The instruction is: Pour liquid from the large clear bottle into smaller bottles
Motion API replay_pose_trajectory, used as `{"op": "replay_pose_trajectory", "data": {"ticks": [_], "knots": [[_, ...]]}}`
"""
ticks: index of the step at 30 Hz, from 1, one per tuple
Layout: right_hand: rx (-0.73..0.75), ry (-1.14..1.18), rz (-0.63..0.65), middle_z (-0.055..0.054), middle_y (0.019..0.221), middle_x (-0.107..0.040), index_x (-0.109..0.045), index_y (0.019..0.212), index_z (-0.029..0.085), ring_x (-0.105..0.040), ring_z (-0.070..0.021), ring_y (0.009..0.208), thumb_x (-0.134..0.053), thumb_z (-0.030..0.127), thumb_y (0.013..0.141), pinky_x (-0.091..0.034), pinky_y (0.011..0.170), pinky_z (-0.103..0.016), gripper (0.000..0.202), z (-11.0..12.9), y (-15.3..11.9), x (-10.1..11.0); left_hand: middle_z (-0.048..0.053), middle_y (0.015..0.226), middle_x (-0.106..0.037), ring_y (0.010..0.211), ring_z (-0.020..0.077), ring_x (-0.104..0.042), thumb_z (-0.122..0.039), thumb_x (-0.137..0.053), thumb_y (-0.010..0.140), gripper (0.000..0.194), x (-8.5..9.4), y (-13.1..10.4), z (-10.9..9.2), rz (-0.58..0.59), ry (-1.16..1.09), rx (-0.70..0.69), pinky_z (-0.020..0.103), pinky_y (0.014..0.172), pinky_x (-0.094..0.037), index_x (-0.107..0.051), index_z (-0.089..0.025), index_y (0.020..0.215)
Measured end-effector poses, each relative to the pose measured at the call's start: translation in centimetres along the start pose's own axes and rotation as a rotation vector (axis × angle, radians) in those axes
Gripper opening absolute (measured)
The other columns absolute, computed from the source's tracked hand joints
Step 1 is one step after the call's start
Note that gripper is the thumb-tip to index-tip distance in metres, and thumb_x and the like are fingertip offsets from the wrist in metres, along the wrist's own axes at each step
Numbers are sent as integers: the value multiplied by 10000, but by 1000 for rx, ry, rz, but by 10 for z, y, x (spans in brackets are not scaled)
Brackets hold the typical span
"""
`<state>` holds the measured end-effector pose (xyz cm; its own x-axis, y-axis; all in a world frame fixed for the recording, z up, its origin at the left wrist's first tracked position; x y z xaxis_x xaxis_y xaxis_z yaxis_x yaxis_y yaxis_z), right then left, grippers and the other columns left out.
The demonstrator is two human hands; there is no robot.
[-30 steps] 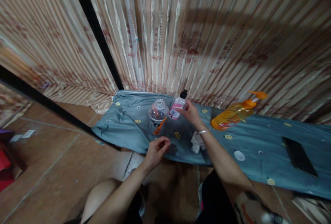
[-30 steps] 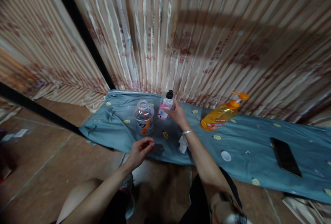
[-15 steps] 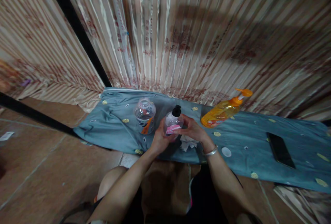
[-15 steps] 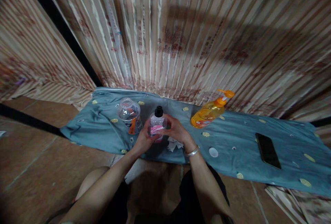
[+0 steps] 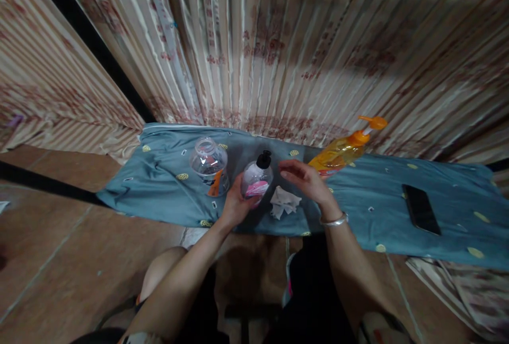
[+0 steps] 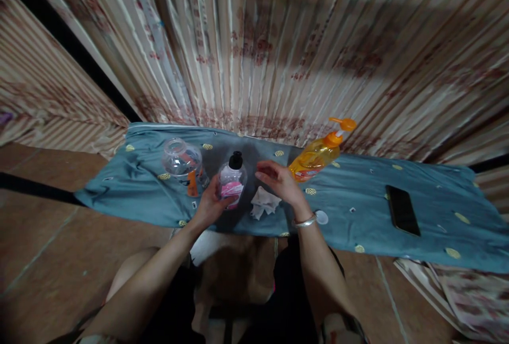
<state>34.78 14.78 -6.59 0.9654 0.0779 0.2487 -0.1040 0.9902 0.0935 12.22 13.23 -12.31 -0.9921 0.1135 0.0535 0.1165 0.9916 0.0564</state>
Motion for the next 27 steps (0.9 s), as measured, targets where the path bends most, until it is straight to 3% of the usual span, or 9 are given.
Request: {"op": "replay_pose_trajectory", "data": {"ticks": [6,9,11,14,18,20,24,27], "knots": [[167,-78,-50,-77,1291,-805,-781,1278,286,-738,-313,1234,-865,765,812,-584,1125,-493,673,41,-14,-21,103,1284,-797,1199,339,-754,-315,-927,716,701,0,-6,-10,-5,19,-57,489,1115,-560,-659,-208,1356],[183,-170,-68,-77,1294,-803,-765,1309,281,-739,-313,1227,-843,722,861,-587,1110,-485,634,42,-12,-17,99,1276,-798,1184,335,-762,-322,-926,711,707,0,-5,-9,-1,29,-55,489,1109,-565,-658,-208,1355],[146,-280,-46,-94,1245,-816,-771,1275,254,-759,-312,1157,-816,669,907,-611,1047,-476,557,31,-9,-9,99,1253,-800,1163,334,-766,-306,-917,705,707,2,-5,-6,-4,40,-46,487,1091,-573,-655,-199,1352],[-54,-577,63,-120,1150,-834,-782,1229,222,-782,-320,1053,-854,546,910,-624,950,-447,460,-4,-11,-2,91,1181,-805,1092,326,-771,-309,-918,692,713,6,-5,-1,-10,55,-30,473,1032,-592,-654,-184,1343],[-220,-846,195,-167,1202,-817,-763,1278,193,-765,-368,1158,-958,378,824,-584,993,-429,527,-41,-26,-4,81,1156,-804,1031,302,-769,-320,-924,696,738,10,-8,6,-12,63,-15,455,999,-600,-640,-185,1364],[-256,-885,256,-136,1105,-821,-779,1209,211,-771,-352,1109,-941,298,828,-574,931,-389,423,-53,-31,-8,90,1191,-801,1043,302,-769,-324,-932,696,773,12,-9,9,-15,63,-10,456,1008,-599,-625,-185,1391],[-220,-817,333,-37,842,-769,-791,1019,239,-727,-243,829,-740,241,949,-517,774,-328,87,-62,-31,-9,105,1247,-793,1112,313,-768,-297,-934,692,816,14,-8,12,-16,55,-13,460,1049,-586,-607,-183,1430],[-181,-668,348,-3,723,-699,-769,886,231,-632,-202,691,-662,326,968,-466,673,-312,165,-63,-28,-5,117,1287,-788,1172,322,-761,-287,-937,690,833,16,-8,13,-25,46,-23,470,1101,-561,-598,-182,1444]]}}
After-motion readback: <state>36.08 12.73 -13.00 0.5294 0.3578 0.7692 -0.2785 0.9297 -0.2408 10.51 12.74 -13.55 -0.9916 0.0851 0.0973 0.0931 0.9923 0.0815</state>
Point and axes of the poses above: each hand's wrist, its own y-axis towards the middle knuckle, its own x-axis out of the back of the hand, z = x × y, the point moved 9 cm from there along y, towards the middle knuckle
